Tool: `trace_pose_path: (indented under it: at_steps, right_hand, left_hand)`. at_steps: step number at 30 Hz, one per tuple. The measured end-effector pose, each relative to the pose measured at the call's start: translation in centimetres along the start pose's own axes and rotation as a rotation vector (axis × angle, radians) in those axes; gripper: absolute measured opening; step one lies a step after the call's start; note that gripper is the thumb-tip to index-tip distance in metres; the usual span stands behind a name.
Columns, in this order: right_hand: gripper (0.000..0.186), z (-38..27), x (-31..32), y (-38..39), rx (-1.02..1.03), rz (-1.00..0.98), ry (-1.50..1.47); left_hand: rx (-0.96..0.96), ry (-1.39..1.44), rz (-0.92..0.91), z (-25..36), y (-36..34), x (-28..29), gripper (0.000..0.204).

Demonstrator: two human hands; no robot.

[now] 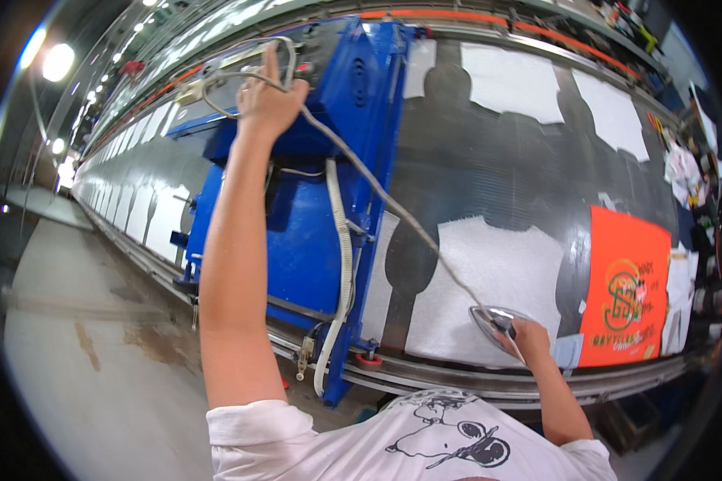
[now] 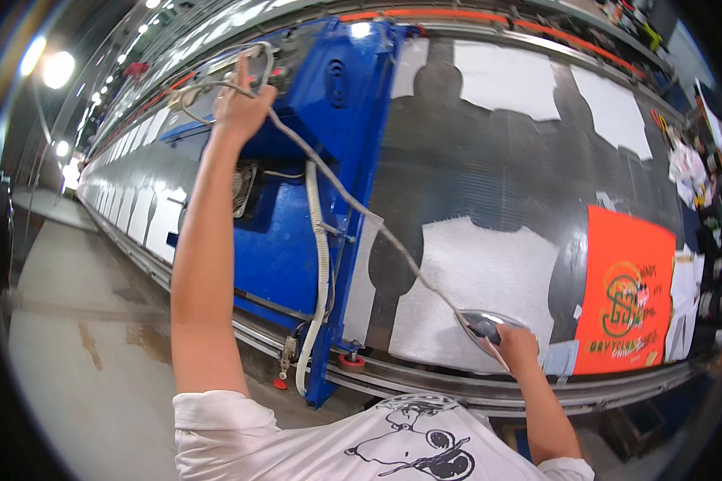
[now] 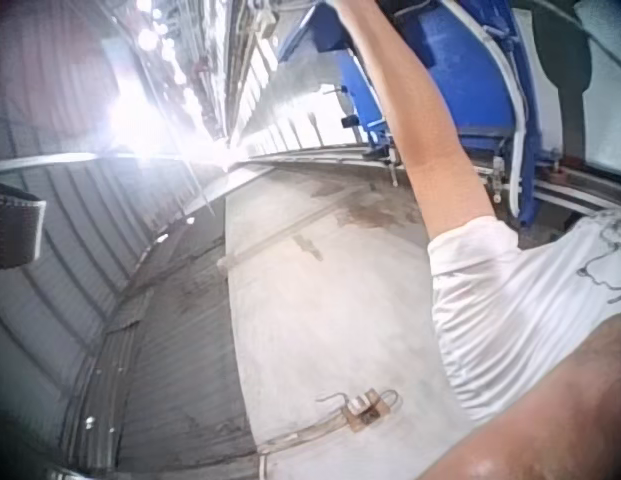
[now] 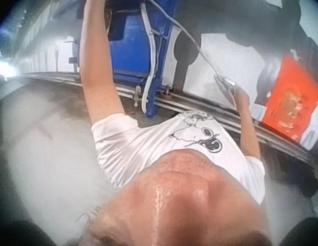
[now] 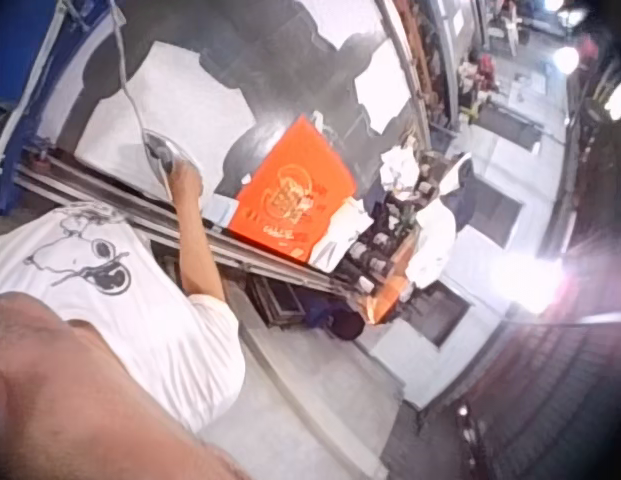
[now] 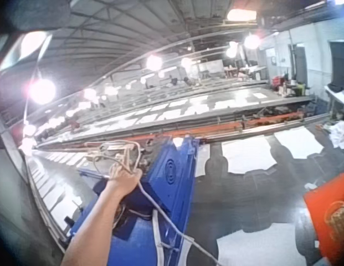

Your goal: The person irons a white t-shirt on a flat ironing board using a handheld electric iron. They move the iron back and forth across the fabric, occasionally lifting it to reposition the garment or adjust the cord. The task is performed in a repetitive manner, focusing on smoothing the shirt's surface.

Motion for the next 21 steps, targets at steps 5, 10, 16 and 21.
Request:
trace_pose_path:
  at_steps: [5, 10, 16, 21]
  right_hand:
    - [0.045, -0.5, 1.6, 0.0, -0.064, -0.033, 0.036]
    - [0.042, -0.2, 1.8, 0.2, -0.02, -0.044, -0.026]
    - [0.042, -1.4, 2.3, 0.1, 0.015, -0.04, -0.049]
    - [0.044, -1.2, 1.4, -0.1, 0.058, 0.036, -0.04]
  left_hand:
    - [-0.104, -0.18, -0.247, -5.3, -4.5, -7.2, 0.066]
    - [-0.029, 0.053, -0.289, -10.0, -9.2, -5.4, 0.07]
    - [-0.147, 0.207, -0.077, -11.2, -7.8, -6.1, 0.066]
    - [-0.081, 0.8, -0.017, -10.4, 0.3, 0.9, 0.05]
Point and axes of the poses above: each hand's wrist, its own y-axis away from the middle knuckle, its own x-axis out of the back of the hand, z = x × y, the point moved 6 cm from there along -y, towards the middle knuckle, and after that the axes turned 3 degrees about -z, right-handed, at the moved point
